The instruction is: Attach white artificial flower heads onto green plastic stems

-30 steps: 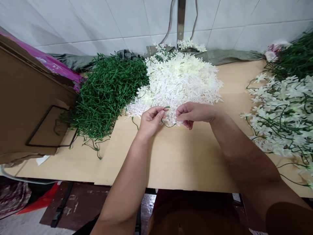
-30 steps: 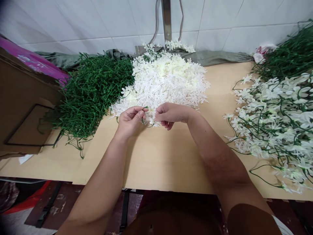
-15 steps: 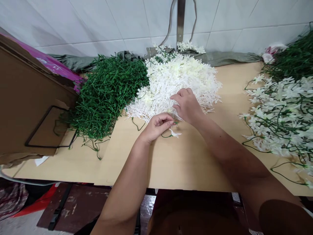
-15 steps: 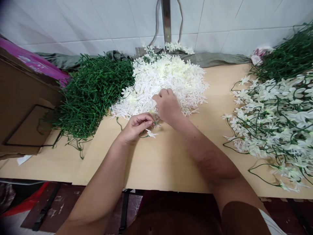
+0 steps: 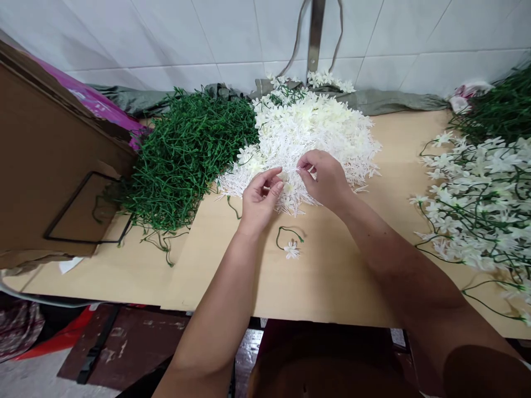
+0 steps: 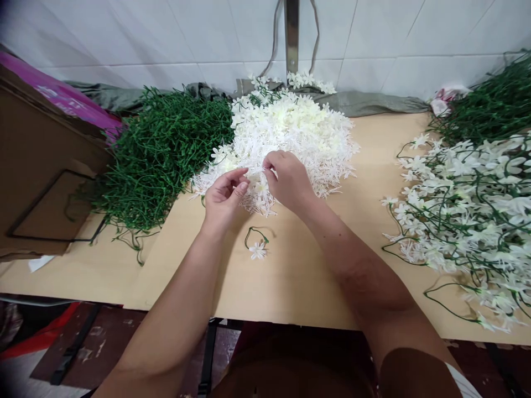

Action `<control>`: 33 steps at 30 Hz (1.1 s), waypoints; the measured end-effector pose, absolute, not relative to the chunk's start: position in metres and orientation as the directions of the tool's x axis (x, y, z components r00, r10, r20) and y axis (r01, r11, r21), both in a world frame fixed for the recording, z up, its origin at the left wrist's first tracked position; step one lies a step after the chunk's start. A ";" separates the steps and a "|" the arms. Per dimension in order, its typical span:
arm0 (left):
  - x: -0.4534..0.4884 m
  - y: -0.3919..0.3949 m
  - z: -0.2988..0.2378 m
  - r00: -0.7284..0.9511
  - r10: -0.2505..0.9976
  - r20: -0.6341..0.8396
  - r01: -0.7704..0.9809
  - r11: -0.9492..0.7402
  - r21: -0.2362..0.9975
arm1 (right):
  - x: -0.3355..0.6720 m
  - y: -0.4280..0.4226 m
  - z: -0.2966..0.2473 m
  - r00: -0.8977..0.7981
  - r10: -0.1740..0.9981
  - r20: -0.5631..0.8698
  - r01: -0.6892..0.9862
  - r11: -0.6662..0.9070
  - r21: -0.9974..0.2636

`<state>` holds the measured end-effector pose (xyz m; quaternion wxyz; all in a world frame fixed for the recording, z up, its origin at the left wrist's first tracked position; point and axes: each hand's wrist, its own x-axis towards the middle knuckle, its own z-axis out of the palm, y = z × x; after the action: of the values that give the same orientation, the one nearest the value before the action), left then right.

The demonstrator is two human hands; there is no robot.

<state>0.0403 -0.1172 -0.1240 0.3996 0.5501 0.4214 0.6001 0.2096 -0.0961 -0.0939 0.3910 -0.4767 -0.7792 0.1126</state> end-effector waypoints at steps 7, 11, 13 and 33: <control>0.042 -0.114 -0.131 -0.127 0.946 0.298 0.009 -0.300 0.954 | 0.195 -0.106 -0.094 -0.268 0.841 0.469 0.629 0.522 -0.576; 0.043 -0.114 -0.129 -0.171 0.953 0.250 -0.022 -0.258 0.966 | 0.187 -0.110 -0.093 -0.212 0.884 0.417 0.534 0.462 -0.709; 0.044 -0.114 -0.128 -0.178 0.958 0.226 -0.071 -0.242 0.968 | 0.182 -0.113 -0.093 -0.178 0.932 0.314 0.423 0.361 -0.831; 0.044 -0.118 -0.121 -0.044 0.985 0.167 -0.185 -0.172 0.967 | 0.181 -0.114 -0.095 -0.219 0.899 0.380 0.330 0.435 -0.838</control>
<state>0.0440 -0.1176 -0.1209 0.4934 0.4841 0.4129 0.5930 0.1809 -0.1142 -0.0947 0.4540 -0.4296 -0.7150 0.3132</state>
